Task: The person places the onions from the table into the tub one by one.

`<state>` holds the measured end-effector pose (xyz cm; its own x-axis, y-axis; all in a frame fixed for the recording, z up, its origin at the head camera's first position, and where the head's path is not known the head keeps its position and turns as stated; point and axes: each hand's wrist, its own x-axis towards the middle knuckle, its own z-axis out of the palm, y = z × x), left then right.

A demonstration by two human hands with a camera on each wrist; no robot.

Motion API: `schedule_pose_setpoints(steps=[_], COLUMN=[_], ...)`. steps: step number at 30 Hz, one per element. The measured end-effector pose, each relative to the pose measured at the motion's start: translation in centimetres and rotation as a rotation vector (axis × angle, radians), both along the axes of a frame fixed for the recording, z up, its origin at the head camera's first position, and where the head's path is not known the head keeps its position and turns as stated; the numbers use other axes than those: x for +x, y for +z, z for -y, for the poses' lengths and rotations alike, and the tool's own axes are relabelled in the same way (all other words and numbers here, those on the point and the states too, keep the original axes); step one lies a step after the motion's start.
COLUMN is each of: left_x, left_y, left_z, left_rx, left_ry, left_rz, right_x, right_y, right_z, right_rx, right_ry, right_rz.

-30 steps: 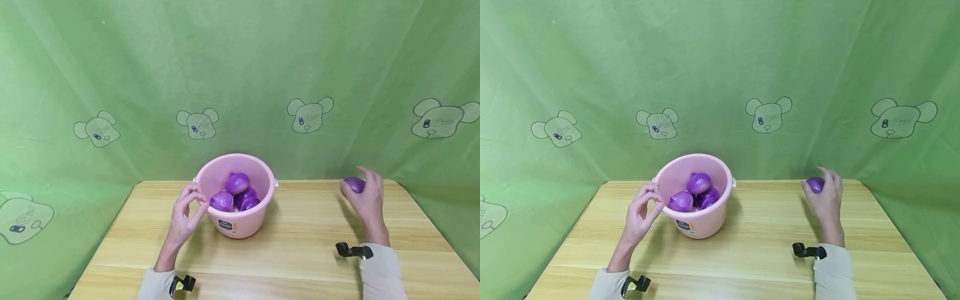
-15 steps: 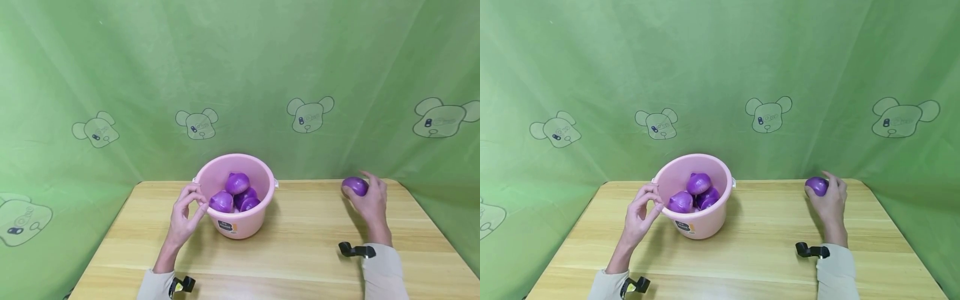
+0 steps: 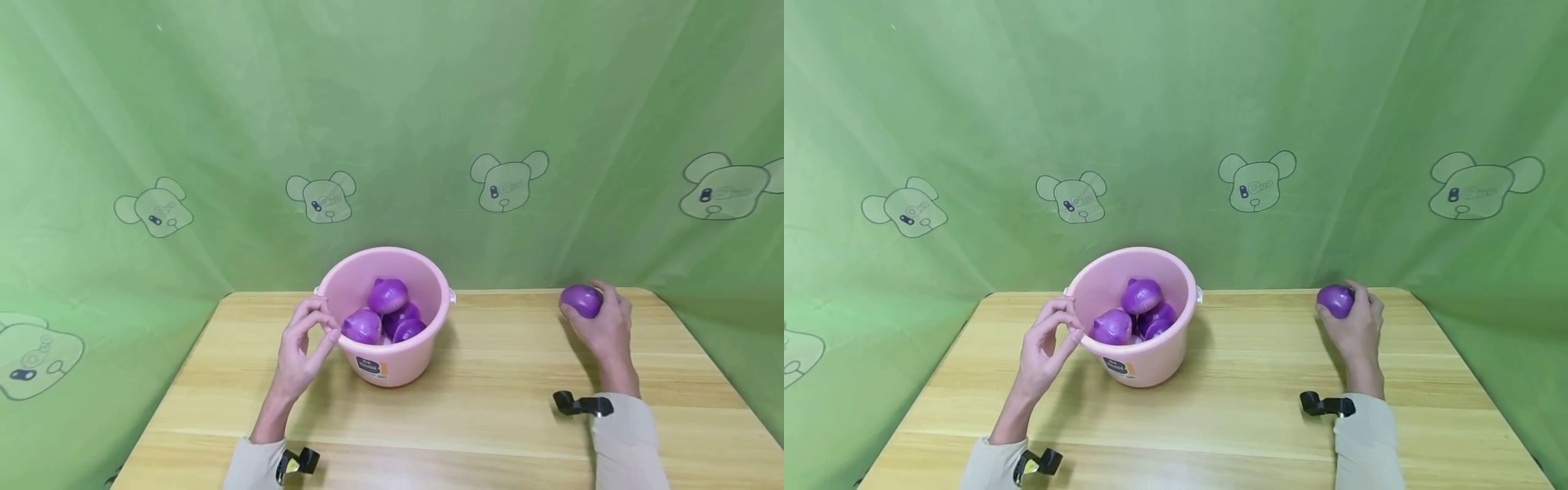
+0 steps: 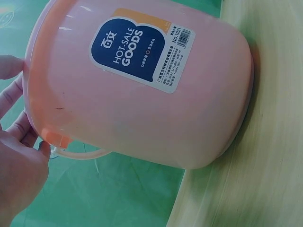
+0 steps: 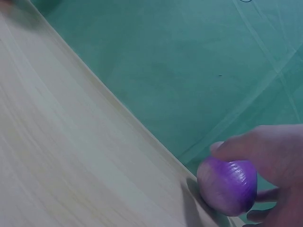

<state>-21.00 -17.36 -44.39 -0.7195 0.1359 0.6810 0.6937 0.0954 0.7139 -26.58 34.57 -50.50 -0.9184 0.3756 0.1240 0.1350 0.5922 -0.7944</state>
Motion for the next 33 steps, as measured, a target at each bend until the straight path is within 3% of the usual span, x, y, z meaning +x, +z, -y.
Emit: schedule_pose_setpoints(steps=[14, 33], left_x=[0.12, 0.08], left_y=[0.08, -0.05], left_z=[0.21, 0.08], left_rx=[0.002, -0.007], left_ry=[0.003, 0.012], left_rz=[0.023, 0.035], right_x=[-0.43, -0.63], right_y=[-0.49, -0.86], right_z=[0.17, -0.04], right_rx=[-0.013, -0.02], right_ry=[0.029, 0.028], right_rz=[0.055, 0.06])
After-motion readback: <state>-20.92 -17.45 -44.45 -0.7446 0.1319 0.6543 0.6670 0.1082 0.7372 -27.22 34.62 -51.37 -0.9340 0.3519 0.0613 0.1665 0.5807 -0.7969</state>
